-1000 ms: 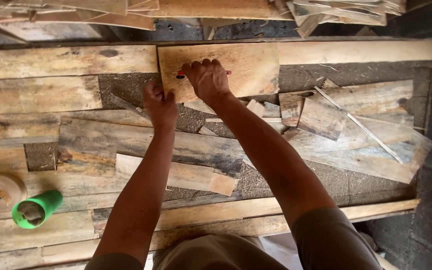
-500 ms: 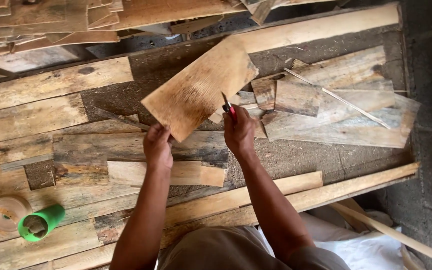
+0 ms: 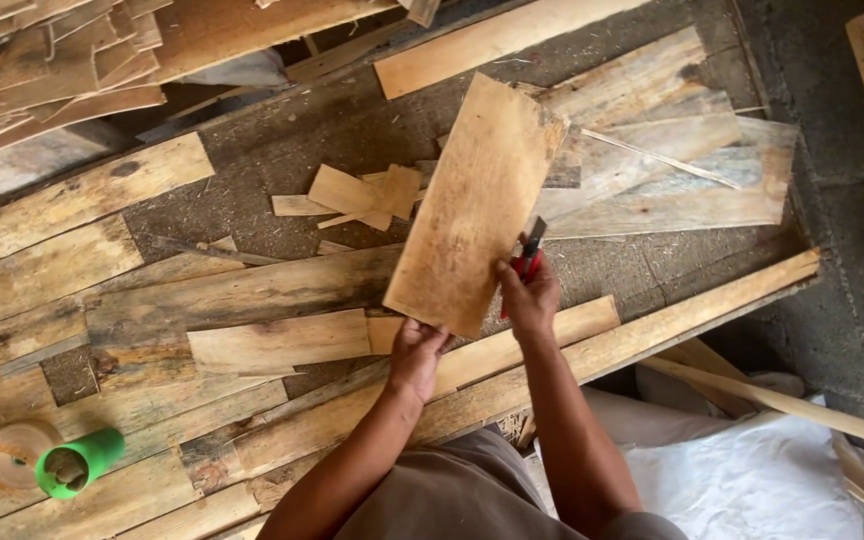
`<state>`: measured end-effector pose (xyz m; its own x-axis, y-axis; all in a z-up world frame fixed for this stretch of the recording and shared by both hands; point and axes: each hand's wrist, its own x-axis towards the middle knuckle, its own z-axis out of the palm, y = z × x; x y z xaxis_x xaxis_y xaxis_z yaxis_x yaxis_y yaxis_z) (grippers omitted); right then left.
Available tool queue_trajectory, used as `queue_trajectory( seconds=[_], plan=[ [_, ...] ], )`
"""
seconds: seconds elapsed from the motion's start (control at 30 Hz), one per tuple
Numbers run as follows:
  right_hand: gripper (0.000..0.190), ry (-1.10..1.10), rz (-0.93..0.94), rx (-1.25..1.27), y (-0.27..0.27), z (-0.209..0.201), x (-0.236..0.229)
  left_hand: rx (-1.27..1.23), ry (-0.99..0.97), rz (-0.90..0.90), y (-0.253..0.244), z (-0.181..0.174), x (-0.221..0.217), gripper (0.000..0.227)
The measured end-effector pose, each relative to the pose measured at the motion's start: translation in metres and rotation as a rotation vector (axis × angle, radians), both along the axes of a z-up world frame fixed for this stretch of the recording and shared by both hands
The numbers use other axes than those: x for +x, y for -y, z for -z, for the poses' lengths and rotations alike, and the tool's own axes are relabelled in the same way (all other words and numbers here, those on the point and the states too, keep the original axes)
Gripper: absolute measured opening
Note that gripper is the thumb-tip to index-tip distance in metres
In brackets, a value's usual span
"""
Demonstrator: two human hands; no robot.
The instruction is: Scoring and fitting thin wood panels into a surface on a workbench.
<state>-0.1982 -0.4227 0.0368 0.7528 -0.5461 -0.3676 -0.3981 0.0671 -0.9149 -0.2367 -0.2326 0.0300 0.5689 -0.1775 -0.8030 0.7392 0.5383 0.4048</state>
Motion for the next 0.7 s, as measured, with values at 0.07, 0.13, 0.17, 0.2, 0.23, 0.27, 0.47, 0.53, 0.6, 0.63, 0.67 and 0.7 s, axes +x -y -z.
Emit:
queue_trajectory(
  seconds=[0.07, 0.13, 0.17, 0.2, 0.23, 0.27, 0.47, 0.53, 0.6, 0.63, 0.67, 0.7],
  plan=[
    [0.045, -0.008, 0.020, 0.015, 0.025, -0.009, -0.012, -0.024, 0.013, 0.077, 0.014, 0.009, -0.013, 0.021],
    [0.053, -0.020, 0.036, 0.031, 0.049, -0.016, -0.025, -0.048, 0.021, 0.151, 0.026, 0.026, -0.030, 0.020],
    [0.054, -0.094, 0.031, 0.004, 0.061, -0.019, -0.032, -0.059, 0.034, 0.150, 0.030, 0.039, -0.039, 0.018],
    [0.054, -0.168, 0.025, -0.022, 0.072, -0.022, -0.038, -0.070, 0.046, 0.150, 0.035, 0.051, -0.048, 0.017],
    [0.054, -0.168, 0.032, -0.020, 0.085, -0.018, -0.045, -0.068, 0.046, 0.157, 0.040, 0.055, -0.051, 0.017],
    [0.054, -0.199, 0.018, -0.028, 0.097, -0.015, -0.053, -0.033, 0.070, 0.152, 0.045, 0.059, -0.054, 0.018],
    [0.053, -0.197, -0.014, 0.043, 0.137, 0.008, -0.095, 0.311, 0.124, 0.422, 0.068, 0.054, -0.068, 0.020],
    [0.053, -0.181, -0.017, 0.058, 0.142, 0.014, -0.100, 0.447, 0.148, 0.550, 0.072, 0.037, -0.060, 0.020],
    [0.040, -0.283, -0.064, -0.061, 0.143, 0.013, -0.104, 0.694, 0.181, 0.872, 0.074, 0.004, -0.049, 0.019],
    [0.040, -0.285, -0.062, -0.057, 0.140, 0.010, -0.104, 0.697, 0.179, 0.876, 0.074, -0.001, -0.046, 0.019],
    [0.033, -0.350, -0.080, -0.137, 0.137, 0.007, -0.104, 0.731, 0.160, 0.966, 0.074, -0.006, -0.043, 0.019],
    [0.026, -0.413, -0.093, -0.219, 0.134, 0.003, -0.104, 0.762, 0.146, 1.062, 0.074, -0.011, -0.038, 0.018]
  ],
)
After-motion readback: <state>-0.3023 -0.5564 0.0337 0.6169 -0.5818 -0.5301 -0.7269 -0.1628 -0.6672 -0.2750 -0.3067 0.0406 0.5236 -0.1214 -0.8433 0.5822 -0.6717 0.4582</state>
